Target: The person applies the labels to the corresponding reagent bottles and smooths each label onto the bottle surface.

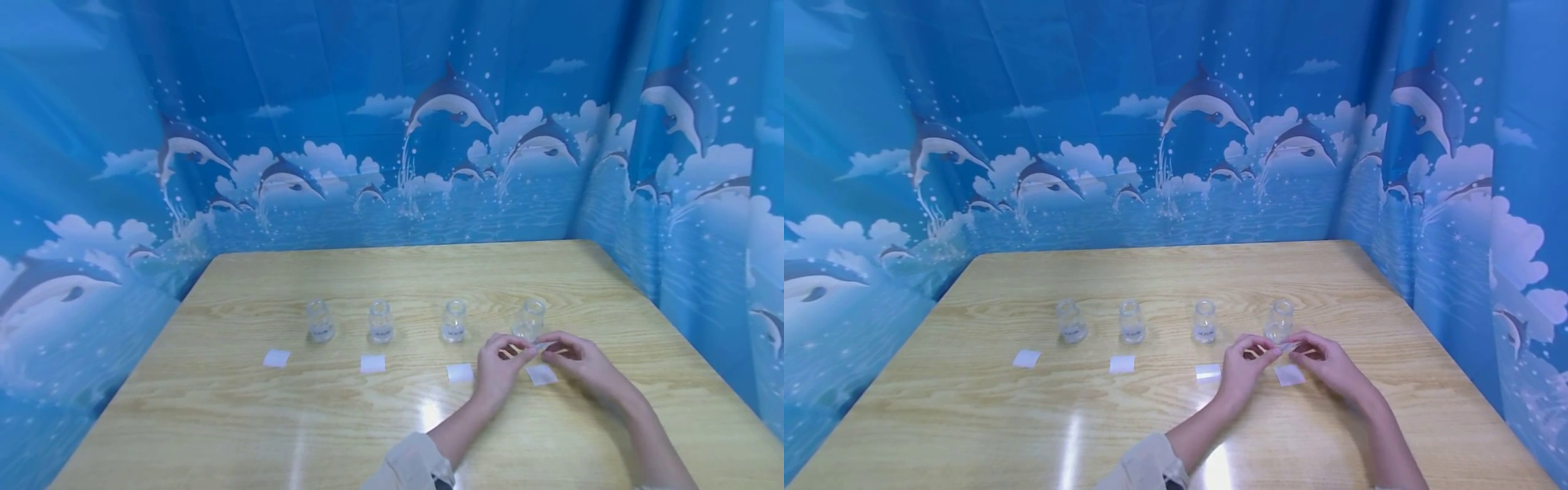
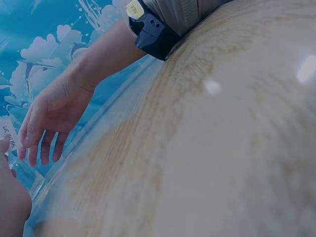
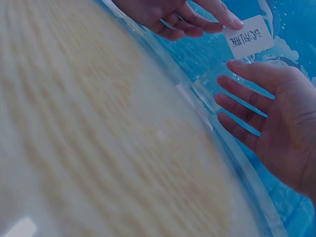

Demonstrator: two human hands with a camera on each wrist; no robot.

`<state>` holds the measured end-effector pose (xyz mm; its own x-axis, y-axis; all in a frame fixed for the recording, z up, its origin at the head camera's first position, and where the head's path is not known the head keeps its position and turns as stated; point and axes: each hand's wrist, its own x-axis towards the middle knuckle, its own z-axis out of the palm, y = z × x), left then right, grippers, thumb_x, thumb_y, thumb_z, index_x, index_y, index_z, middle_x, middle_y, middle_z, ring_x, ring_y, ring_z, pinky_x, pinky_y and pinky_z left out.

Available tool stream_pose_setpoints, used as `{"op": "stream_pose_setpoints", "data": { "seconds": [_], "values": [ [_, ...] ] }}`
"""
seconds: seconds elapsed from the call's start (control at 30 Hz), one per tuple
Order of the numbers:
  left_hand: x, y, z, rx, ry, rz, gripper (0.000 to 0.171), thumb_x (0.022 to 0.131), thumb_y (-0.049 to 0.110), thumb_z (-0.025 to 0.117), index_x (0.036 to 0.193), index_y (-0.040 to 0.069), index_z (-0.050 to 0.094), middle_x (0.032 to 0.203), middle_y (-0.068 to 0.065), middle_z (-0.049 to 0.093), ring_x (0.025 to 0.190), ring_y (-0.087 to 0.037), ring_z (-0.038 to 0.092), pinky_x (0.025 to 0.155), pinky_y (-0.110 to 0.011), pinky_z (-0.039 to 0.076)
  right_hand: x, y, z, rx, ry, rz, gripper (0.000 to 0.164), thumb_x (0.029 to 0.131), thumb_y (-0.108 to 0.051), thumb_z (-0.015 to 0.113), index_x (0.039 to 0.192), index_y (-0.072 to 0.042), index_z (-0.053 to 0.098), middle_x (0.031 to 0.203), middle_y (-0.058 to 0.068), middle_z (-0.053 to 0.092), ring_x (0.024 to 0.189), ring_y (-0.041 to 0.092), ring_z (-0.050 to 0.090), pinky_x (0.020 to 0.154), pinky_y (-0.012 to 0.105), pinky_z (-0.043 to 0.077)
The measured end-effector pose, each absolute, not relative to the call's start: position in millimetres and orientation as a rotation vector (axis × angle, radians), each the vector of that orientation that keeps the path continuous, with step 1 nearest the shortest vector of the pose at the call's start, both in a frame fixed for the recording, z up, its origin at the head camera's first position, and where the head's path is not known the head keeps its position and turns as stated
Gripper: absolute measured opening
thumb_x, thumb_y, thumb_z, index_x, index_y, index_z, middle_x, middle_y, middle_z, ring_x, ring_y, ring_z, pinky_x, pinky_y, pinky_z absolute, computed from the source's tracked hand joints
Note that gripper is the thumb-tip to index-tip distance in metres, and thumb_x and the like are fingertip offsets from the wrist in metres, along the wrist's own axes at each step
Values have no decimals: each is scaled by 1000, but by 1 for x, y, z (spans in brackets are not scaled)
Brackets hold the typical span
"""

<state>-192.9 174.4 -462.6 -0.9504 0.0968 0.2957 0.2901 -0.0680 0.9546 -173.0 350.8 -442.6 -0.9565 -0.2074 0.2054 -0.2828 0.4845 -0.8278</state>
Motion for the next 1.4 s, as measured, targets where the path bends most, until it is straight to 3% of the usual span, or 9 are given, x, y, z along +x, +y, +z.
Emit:
{"op": "stream_pose_setpoints", "data": {
  "seconds": [0.23, 0.5, 0.83, 1.0, 1.17, 1.4],
  "values": [
    [-194, 175, -463, -385, -2010, -2290, 12, 74, 19, 76, 82, 13, 70, 80, 13, 59, 69, -3, 52, 62, -20, 45, -173, 346, -443, 373, -2648, 1497, 13, 90, -15, 59, 97, -4, 63, 95, 8, 63, 85, 14, 60, 72, 24, 48],
    [-195, 176, -467, -339, -2036, -2325, 10, 76, 17, 74, 84, 14, 69, 79, 13, 59, 68, -4, 52, 60, -20, 46, -173, 348, -442, 242, -2563, 1548, 21, 91, -17, 58, 101, 1, 61, 93, 12, 64, 84, 16, 60, 72, 23, 48],
    [-193, 177, -468, -432, -2227, -2159, 18, 77, 16, 73, 94, 11, 70, 81, 13, 55, 69, 0, 51, 64, -17, 47, -176, 349, -441, 225, -2412, 1590, 20, 94, -9, 53, 99, 10, 52, 85, -3, 62, 78, 8, 59, 69, 21, 51],
    [-194, 178, -469, -377, -2148, -2174, 20, 76, 12, 74, 94, 10, 65, 84, 13, 52, 71, -1, 51, 65, -18, 48, -175, 350, -442, 280, -2473, 1470, 14, 92, -7, 54, 97, 5, 56, 85, 1, 62, 76, 12, 59, 67, 20, 49],
    [-197, 177, -471, -410, -2139, -2117, 8, 79, 13, 71, 84, 11, 65, 82, 14, 51, 70, 0, 51, 62, -18, 47, -174, 349, -444, 307, -2570, 1428, 11, 91, -11, 58, 97, -1, 59, 88, 7, 61, 76, 16, 58, 65, 24, 47],
    [-199, 177, -471, -419, -2215, -1984, 7, 78, 15, 72, 80, 14, 65, 83, 15, 49, 70, 0, 49, 61, -17, 47, -176, 347, -446, 281, -2556, 1324, 8, 88, -9, 62, 93, -3, 61, 94, 10, 61, 79, 10, 57, 67, 21, 48]
  ]
}}
